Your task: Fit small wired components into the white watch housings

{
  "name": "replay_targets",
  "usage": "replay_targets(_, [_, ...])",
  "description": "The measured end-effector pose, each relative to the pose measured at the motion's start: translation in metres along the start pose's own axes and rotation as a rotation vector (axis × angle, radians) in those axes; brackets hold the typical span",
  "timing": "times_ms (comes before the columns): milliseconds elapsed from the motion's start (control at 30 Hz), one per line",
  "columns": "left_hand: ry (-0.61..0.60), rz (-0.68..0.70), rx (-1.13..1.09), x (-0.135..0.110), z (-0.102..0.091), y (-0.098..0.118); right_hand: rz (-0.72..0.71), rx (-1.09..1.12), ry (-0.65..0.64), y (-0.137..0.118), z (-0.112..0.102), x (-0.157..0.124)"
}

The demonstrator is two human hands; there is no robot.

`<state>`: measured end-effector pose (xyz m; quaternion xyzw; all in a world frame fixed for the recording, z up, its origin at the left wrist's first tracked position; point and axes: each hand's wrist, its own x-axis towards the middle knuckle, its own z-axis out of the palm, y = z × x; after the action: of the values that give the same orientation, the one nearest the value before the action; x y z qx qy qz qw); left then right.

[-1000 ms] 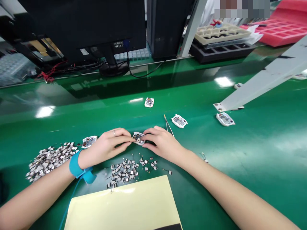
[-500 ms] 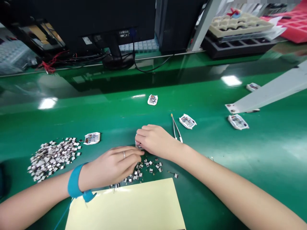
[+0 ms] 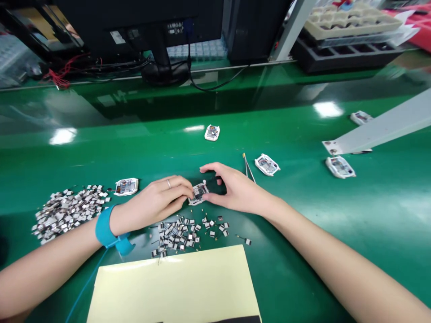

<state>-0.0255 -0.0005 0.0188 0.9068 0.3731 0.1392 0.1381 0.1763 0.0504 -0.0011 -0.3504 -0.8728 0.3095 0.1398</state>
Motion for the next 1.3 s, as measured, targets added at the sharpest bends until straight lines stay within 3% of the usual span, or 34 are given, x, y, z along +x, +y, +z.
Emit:
replay_targets(100, [0.090, -0.046, 0.020, 0.001, 0.006, 0.002, -0.106, 0.048, -0.020, 0.003, 0.007, -0.007])
replay_targets(267, [0.134, -0.049, 0.114, 0.003, 0.020, 0.005, -0.113, 0.062, 0.084, 0.007, 0.020, -0.008])
replay_targets(433, [0.092, -0.014, 0.191, 0.005, 0.022, 0.005, -0.158, 0.048, 0.121, 0.006, 0.020, -0.006])
replay_targets(667, [0.151, -0.060, 0.203, 0.005, 0.024, 0.009, -0.169, 0.043, 0.139, 0.006, 0.020, -0.006])
replay_targets(1100, [0.083, -0.003, 0.367, 0.005, 0.022, 0.015, -0.177, 0.030, 0.149, 0.006, 0.020, -0.007])
replay_targets(1300, [0.111, -0.003, 0.412, 0.005, 0.023, 0.016, -0.185, 0.031, 0.154, 0.007, 0.020, -0.008])
